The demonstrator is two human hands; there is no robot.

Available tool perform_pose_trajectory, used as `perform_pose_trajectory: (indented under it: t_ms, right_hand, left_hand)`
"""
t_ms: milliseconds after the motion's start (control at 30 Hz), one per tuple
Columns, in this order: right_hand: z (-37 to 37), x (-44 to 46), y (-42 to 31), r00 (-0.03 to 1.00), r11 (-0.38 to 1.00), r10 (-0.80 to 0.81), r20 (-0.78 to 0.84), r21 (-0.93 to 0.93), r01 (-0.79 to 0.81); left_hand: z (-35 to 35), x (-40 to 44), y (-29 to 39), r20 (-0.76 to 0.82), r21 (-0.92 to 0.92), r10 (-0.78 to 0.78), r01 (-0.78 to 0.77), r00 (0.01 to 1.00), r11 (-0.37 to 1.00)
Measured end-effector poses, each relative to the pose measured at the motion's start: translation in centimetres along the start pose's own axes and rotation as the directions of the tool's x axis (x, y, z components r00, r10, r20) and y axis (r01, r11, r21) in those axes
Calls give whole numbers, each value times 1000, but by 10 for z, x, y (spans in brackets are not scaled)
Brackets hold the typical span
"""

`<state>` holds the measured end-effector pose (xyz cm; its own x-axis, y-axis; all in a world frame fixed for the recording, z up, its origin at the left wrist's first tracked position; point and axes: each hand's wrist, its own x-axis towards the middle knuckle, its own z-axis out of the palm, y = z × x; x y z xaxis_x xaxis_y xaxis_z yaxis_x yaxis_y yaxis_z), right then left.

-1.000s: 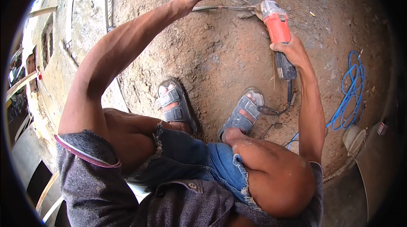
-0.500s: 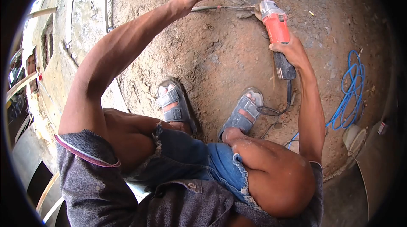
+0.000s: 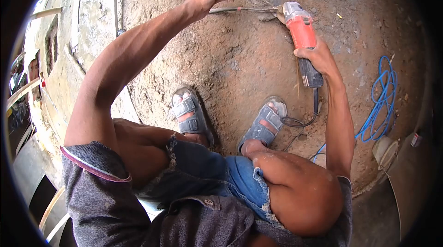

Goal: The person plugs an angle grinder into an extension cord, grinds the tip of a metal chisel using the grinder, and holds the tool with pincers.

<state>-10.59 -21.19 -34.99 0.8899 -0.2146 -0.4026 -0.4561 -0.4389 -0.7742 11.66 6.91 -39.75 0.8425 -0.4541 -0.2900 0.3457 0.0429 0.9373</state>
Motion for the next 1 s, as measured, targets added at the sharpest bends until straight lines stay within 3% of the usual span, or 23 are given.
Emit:
perform_pose_trajectory:
  t_ms: [133, 333, 400, 533, 700, 800, 1000]
  right_hand:
    - [-2, 4, 1, 998, 999, 53, 22, 6, -53]
    - [1, 3, 7, 1000, 1000, -19, 1, 25, 19]
    - [-2, 5, 5, 999, 999, 43, 21, -10, -43]
    - [1, 1, 1, 1000, 999, -19, 11, 32, 18]
    - [-2, 6, 8, 999, 1000, 19, 32, -6, -19]
    - [0, 4, 8, 1000, 1000, -2, 8, 15, 2]
    - [-3, 6, 8, 999, 999, 31, 31, -8, -31]
  left_hand:
    - [-1, 1, -1, 20, -40, 22, -21, 1000, 999]
    - [0, -1, 1, 6, -45, 12, -12, 1000, 999]
    - [0, -1, -1, 7, -72, 28, -27, 1000, 997]
    - [-1, 1, 0, 28, -24, 30, -29, 999, 999]
    - [1, -2, 2, 8, -35, 10, -10, 1000, 999]
    - [-1, -1, 4, 43, 77, 33, -36, 999, 996]
    - [2, -3, 3, -2, -44, 12, -12, 1000, 999]
